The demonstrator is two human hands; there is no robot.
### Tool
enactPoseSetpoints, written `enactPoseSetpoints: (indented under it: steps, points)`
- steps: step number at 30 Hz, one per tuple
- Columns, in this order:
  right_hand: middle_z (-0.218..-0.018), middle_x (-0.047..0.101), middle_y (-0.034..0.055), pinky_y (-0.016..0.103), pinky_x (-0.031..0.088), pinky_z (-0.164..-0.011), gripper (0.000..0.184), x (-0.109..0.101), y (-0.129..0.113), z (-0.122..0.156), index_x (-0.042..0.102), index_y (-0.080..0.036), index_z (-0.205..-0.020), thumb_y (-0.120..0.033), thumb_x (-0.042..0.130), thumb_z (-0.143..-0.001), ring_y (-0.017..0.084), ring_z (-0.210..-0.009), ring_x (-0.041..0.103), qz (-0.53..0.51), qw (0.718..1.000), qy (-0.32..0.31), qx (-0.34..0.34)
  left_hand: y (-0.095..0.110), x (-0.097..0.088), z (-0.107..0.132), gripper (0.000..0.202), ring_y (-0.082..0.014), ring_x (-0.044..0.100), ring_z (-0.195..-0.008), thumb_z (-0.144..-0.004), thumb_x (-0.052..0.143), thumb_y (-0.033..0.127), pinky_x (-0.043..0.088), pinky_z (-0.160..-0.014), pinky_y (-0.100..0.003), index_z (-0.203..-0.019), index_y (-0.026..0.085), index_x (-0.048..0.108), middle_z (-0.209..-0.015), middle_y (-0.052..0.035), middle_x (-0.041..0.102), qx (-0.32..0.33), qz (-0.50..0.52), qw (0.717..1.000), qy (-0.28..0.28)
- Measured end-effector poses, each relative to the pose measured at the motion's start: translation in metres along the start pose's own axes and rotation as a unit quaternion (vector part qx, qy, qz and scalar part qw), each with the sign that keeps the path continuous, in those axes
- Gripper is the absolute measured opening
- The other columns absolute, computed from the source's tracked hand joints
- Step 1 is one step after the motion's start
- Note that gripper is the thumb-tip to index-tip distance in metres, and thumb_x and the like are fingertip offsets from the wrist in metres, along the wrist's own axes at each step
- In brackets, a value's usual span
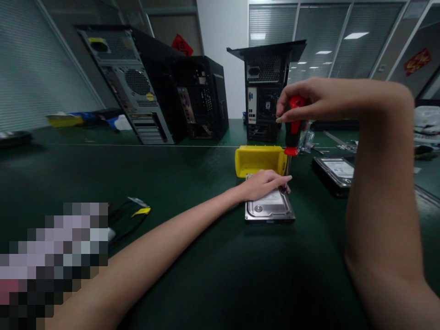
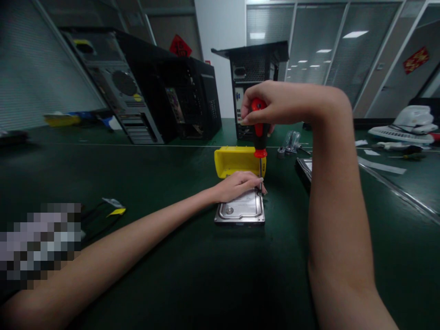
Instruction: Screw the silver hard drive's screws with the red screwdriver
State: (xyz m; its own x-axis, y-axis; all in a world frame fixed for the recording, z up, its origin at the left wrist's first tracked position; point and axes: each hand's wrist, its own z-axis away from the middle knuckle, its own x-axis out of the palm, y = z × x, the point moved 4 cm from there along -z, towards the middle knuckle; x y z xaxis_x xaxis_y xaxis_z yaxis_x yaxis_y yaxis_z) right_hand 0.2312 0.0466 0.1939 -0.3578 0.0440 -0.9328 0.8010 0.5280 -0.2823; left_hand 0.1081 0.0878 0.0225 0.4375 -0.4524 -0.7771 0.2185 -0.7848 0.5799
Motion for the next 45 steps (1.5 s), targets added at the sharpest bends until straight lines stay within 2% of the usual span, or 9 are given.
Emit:
enactPoseSetpoints:
  steps: [7,14,28,38,45]
  points:
    - [-0.102,0.066,0.0060,0.031,0.052,-0.068,0.029,0.0007,-0.0014,-0.0006,0.062,-0.019,-0.103,-0.041,0.057,-0.086,0.020,-0.085,0.063,0.003,1.000,0.002,-0.003,0.0018,-0.0007,0.0002,0.054,-0.0149,0.063,-0.089,-0.100,0.031,0.049,0.044,-0.087,-0.027,-0.095,0.017,0.074,-0.098,-0.0057,0.071,0.004,-0.006,1.000,-0.004]
    - [-0.099,0.066,0.0057,0.029,0.050,-0.066,0.029,0.0011,-0.0051,0.0003,0.062,-0.017,-0.103,-0.040,0.056,-0.087,0.018,-0.083,0.062,0.013,1.000,0.005,-0.015,0.0010,-0.0008,0.0012,0.041,-0.0147,0.063,-0.088,-0.096,0.043,0.046,0.045,-0.082,-0.026,-0.095,0.019,0.074,-0.095,-0.0056,0.071,0.025,-0.029,0.999,0.000]
    - [-0.101,0.066,0.0059,0.032,0.051,-0.067,0.027,0.0003,-0.0022,0.0001,0.063,-0.019,-0.102,-0.040,0.056,-0.086,0.019,-0.084,0.063,0.013,1.000,0.006,-0.003,-0.0016,-0.0004,0.0018,0.032,-0.0149,0.063,-0.088,-0.095,0.050,0.040,0.045,-0.079,-0.027,-0.098,0.018,0.072,-0.096,-0.0055,0.069,0.020,-0.028,0.999,-0.002]
    - [-0.099,0.065,0.0061,0.030,0.052,-0.065,0.028,0.0010,-0.0033,-0.0002,0.062,-0.017,-0.103,-0.039,0.056,-0.086,0.019,-0.082,0.064,0.007,1.000,0.006,-0.009,-0.0008,-0.0002,0.0012,0.031,-0.0148,0.062,-0.088,-0.094,0.051,0.039,0.045,-0.079,-0.027,-0.097,0.018,0.073,-0.095,-0.0054,0.070,0.024,-0.027,0.999,-0.002]
    - [-0.101,0.065,0.0058,0.033,0.051,-0.070,0.028,0.0005,-0.0018,-0.0010,0.063,-0.019,-0.101,-0.041,0.058,-0.086,0.020,-0.085,0.062,0.006,1.000,0.006,-0.002,-0.0014,0.0005,0.0013,0.030,-0.0147,0.063,-0.087,-0.095,0.050,0.038,0.045,-0.079,-0.027,-0.097,0.018,0.072,-0.094,-0.0051,0.069,0.026,-0.027,0.999,-0.001]
